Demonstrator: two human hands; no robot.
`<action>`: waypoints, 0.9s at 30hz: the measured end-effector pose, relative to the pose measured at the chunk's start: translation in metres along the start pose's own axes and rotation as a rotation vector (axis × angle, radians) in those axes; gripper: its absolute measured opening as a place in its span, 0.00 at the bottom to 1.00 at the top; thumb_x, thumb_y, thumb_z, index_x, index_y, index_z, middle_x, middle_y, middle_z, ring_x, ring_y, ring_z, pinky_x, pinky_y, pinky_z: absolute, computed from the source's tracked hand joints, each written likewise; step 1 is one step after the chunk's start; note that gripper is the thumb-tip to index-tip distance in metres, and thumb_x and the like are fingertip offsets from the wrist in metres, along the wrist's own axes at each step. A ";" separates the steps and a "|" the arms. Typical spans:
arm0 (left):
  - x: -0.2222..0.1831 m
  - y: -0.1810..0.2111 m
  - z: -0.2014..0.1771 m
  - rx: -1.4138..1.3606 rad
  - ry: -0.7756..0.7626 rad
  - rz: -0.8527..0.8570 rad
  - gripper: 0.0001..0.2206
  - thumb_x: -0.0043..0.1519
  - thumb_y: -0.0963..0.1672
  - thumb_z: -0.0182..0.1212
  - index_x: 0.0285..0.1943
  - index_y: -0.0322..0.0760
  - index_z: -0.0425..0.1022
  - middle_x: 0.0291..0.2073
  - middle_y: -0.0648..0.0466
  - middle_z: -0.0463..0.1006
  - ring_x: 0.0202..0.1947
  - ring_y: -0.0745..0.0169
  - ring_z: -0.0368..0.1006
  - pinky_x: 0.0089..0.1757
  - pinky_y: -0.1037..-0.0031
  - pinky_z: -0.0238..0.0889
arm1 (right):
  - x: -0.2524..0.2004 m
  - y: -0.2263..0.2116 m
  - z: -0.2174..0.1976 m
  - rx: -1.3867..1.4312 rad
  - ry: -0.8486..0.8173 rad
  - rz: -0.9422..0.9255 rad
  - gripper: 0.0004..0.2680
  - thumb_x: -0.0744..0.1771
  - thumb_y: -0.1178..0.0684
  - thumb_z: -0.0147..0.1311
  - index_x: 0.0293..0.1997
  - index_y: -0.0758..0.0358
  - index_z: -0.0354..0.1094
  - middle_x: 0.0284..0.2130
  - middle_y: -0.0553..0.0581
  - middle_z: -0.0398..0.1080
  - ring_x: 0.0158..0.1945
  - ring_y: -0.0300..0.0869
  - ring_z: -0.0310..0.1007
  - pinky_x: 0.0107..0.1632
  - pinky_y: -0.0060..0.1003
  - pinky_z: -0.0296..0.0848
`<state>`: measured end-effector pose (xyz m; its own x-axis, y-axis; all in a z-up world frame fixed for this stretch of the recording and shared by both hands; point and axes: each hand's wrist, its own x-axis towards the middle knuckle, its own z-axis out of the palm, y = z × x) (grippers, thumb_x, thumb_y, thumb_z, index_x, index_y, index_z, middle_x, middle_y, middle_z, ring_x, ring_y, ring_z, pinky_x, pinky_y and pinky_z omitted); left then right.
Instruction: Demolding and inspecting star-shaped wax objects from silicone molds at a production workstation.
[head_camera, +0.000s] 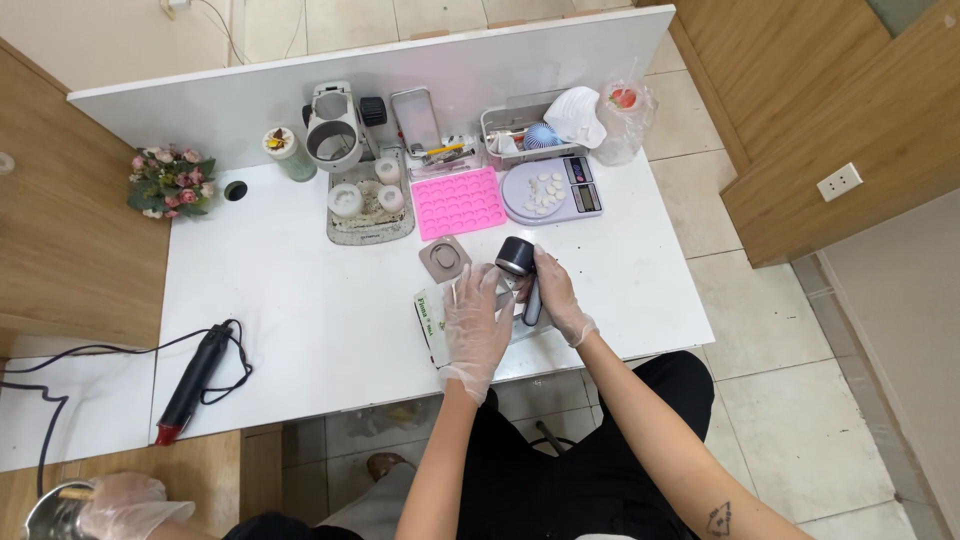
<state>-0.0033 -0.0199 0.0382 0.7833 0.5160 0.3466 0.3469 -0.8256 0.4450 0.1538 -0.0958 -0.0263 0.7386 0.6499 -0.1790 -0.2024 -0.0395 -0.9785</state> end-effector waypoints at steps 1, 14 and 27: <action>0.002 0.018 -0.032 0.000 -0.002 -0.004 0.24 0.61 0.49 0.61 0.66 0.38 0.67 0.66 0.48 0.66 0.70 0.44 0.57 0.65 0.47 0.46 | 0.001 -0.002 0.002 -0.001 -0.002 0.004 0.21 0.73 0.36 0.35 0.41 0.68 0.66 0.20 0.56 0.70 0.21 0.41 0.71 0.29 0.35 0.73; 0.004 0.115 -0.181 0.046 -0.421 -0.200 0.28 0.65 0.53 0.56 0.72 0.40 0.60 0.60 0.49 0.73 0.61 0.48 0.68 0.61 0.54 0.55 | 0.027 0.036 -0.009 0.175 0.054 0.094 0.19 0.71 0.36 0.41 0.47 0.65 0.68 0.23 0.58 0.72 0.21 0.42 0.72 0.26 0.36 0.72; 0.014 0.130 -0.234 0.056 -0.411 -0.282 0.30 0.64 0.54 0.55 0.74 0.40 0.59 0.61 0.49 0.73 0.58 0.49 0.72 0.58 0.58 0.60 | -0.012 0.032 -0.008 -0.026 0.055 0.034 0.21 0.72 0.35 0.36 0.42 0.67 0.67 0.21 0.58 0.71 0.20 0.42 0.72 0.26 0.36 0.74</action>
<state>-0.0675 -0.0662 0.2938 0.7893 0.5979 -0.1397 0.5930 -0.6834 0.4259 0.1438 -0.1109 -0.0560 0.7657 0.6056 -0.2168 -0.2115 -0.0812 -0.9740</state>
